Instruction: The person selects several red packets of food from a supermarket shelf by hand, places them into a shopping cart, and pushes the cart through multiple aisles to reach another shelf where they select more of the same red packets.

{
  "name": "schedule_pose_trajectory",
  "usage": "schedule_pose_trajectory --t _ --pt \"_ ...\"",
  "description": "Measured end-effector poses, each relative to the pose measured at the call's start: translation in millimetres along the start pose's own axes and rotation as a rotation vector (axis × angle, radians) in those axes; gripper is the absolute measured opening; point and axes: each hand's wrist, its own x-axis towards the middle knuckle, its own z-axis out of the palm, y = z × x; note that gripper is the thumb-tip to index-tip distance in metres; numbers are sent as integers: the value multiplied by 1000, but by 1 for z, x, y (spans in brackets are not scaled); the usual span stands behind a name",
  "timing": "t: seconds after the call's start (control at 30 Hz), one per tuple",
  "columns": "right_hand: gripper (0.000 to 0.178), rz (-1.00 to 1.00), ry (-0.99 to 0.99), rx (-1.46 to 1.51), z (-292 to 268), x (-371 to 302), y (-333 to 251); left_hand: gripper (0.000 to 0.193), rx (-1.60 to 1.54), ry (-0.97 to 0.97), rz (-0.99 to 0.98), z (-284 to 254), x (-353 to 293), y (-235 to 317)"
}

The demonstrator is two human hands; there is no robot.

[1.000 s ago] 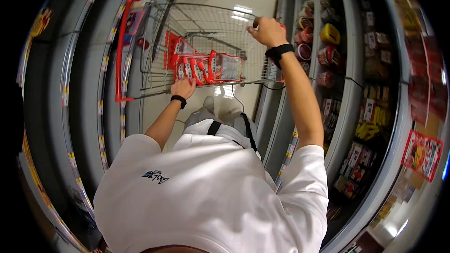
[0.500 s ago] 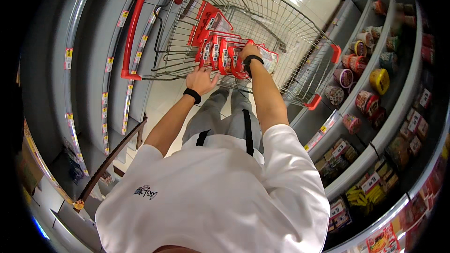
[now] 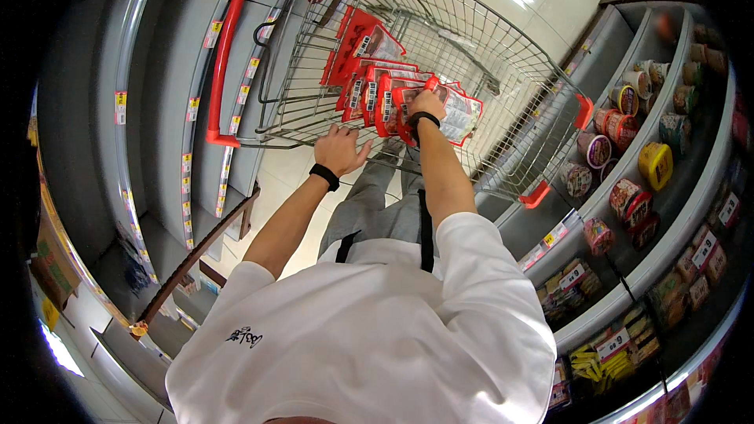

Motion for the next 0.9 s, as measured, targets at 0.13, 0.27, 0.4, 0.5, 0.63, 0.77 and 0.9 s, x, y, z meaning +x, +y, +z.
schedule_pose_trajectory --t 0.13,0.27,0.4,0.5,0.63,0.77,0.9 --pt "36 40 53 13 -21 -15 8 46 -3 -5 1 3 1 -2" --pt "34 92 158 67 -31 -10 46 45 10 -19 10 -2 1 -2" --pt "34 181 272 223 -65 -23 83 45 -33 11 9 -1 -2 -3" --pt "31 170 314 382 -91 -33 113 47 -14 -27 2 -3 0 -2" --pt "31 167 398 294 -100 -50 143 55 -13 -55 42 14 -5 -11" --pt "24 61 567 363 -129 -95 165 53 -38 -44 -12 -7 -13 -4" --pt "20 -50 696 370 -179 -154 168 48 -11 -11 -5 -8 -12 -5"
